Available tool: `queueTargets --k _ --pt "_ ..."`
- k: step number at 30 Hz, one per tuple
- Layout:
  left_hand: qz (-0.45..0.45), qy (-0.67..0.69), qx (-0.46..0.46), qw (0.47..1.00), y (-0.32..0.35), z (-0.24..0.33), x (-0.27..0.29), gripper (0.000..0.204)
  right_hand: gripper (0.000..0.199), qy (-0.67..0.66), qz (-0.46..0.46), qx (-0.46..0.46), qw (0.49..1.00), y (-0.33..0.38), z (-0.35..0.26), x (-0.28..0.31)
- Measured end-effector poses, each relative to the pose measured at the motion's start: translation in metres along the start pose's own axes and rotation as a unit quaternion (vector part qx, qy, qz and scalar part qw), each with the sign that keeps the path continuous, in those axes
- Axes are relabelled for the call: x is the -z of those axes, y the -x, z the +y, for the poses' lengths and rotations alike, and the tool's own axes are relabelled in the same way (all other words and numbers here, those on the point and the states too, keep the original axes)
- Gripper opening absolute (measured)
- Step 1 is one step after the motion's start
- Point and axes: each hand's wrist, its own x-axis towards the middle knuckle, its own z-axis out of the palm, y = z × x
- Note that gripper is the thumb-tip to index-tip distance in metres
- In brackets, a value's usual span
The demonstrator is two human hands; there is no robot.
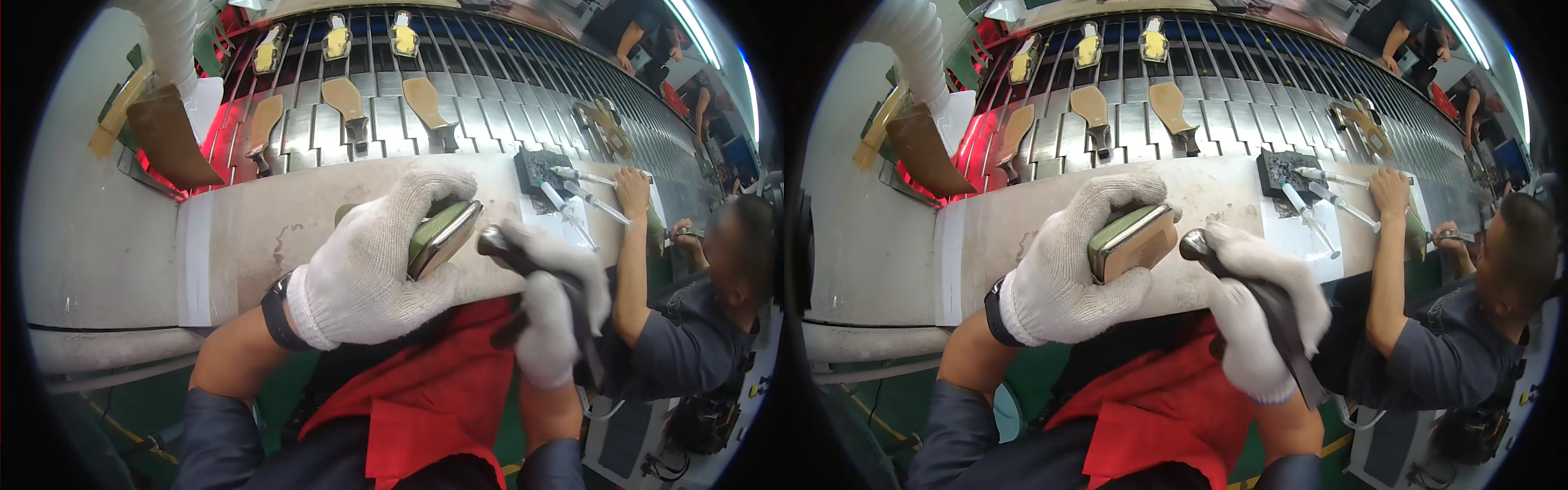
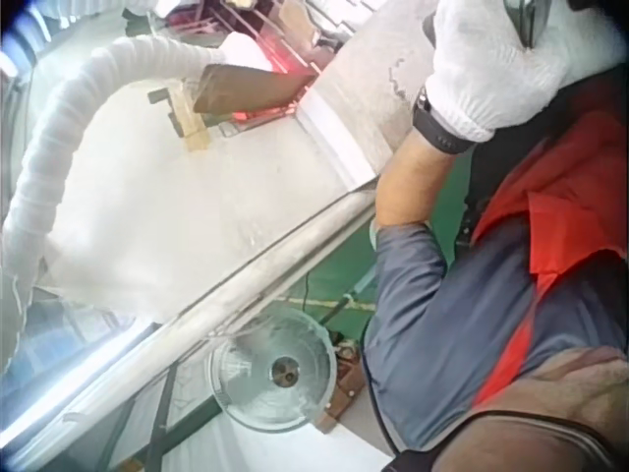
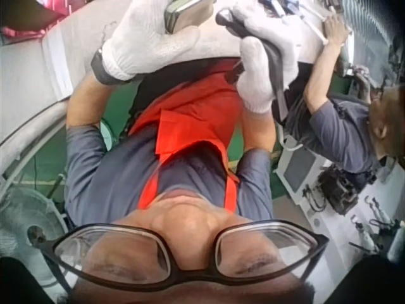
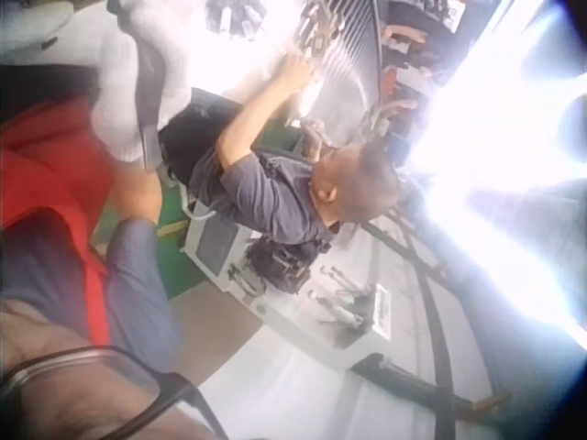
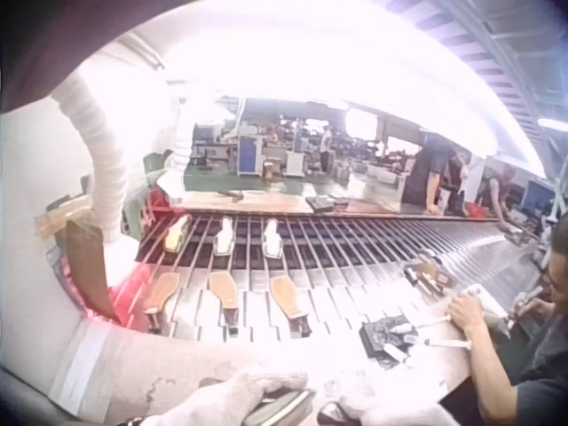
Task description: The person applies adhesive to heeled shoe parts using a syringe, attaches the soles onto shoe lasts by hand, and taps the edges with a hammer to secure them.
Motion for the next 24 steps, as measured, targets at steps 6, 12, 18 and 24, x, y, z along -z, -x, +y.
queueTargets --k 6,12,18,24 --pt "0.059 -0.005 -0.031 0.998 0.015 0.010 -0.024 0.068 0.064 0.009 -0.125 0.055 0.991 -0.009 -0.053 0.006" --pt "0.115 -0.040 -0.074 0.990 0.032 0.013 -0.025 0.067 0.044 0.022 -0.071 -0.086 0.994 -0.007 -0.057 0.004" --pt "0.034 -0.064 -0.067 0.995 0.062 0.025 -0.015 0.060 0.058 -0.119 -0.045 -0.203 0.971 0.016 -0.061 -0.012" --pt "0.129 -0.244 -0.091 0.957 0.155 -0.028 -0.052 0.047 0.061 -0.256 -0.162 -0.146 0.942 0.107 -0.019 -0.030"
